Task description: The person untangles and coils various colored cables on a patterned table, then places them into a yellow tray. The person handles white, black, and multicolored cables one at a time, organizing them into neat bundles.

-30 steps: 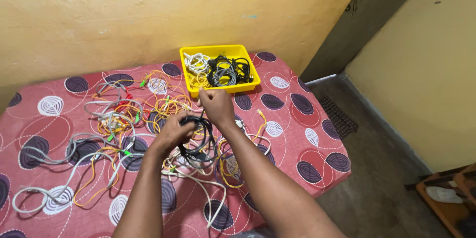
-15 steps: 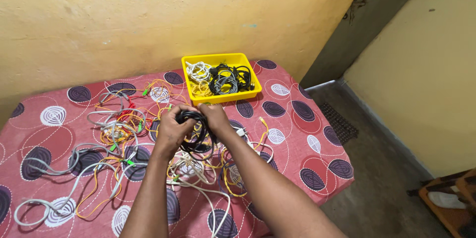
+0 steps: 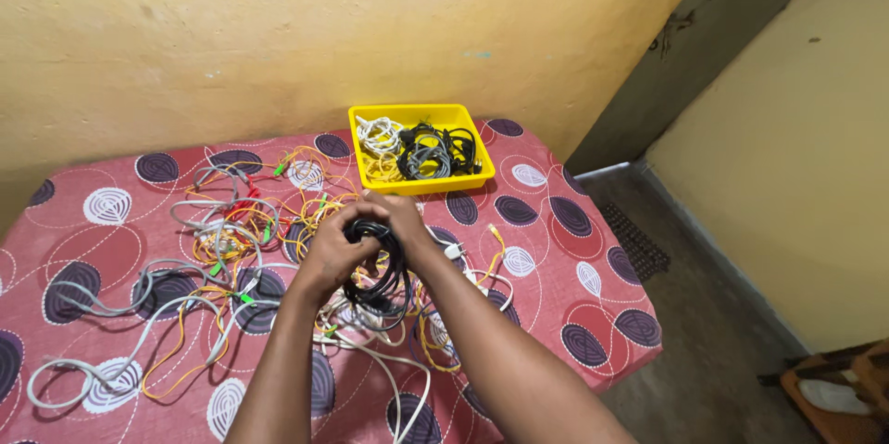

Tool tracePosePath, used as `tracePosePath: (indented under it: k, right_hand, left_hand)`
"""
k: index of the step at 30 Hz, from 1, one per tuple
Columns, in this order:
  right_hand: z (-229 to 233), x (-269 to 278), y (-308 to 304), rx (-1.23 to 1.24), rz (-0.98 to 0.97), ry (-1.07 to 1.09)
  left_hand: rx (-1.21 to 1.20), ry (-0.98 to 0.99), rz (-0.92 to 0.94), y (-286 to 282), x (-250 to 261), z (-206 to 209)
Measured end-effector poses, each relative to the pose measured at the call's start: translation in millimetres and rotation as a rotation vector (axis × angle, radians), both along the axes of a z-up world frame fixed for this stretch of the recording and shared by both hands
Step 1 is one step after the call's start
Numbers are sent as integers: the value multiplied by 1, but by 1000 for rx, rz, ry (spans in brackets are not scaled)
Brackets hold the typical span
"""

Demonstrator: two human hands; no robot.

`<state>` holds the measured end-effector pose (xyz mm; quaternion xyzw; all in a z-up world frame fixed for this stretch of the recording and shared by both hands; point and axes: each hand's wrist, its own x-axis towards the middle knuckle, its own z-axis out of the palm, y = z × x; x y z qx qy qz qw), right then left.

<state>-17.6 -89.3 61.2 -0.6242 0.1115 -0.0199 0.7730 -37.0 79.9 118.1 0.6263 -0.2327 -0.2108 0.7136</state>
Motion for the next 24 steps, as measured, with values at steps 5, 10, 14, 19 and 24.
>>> tracePosePath:
  k: [5, 10, 14, 19, 24]
  right_hand:
    - [10, -5, 5, 45, 148, -19]
    - [-22, 20, 2, -5, -32, 6]
    - [-36, 33, 1, -164, -234, -83]
    - [6, 13, 12, -353, -318, -222]
    - [63, -21, 42, -824, -420, -658]
  left_hand:
    - [-88, -79, 124, 1, 1, -16]
    - [-56, -231, 342, -10, 9, -39]
    - [32, -443, 458, -13, 20, -52]
    - [260, -198, 595, -18, 35, -59]
    - [363, -248, 825, -16, 48, -66]
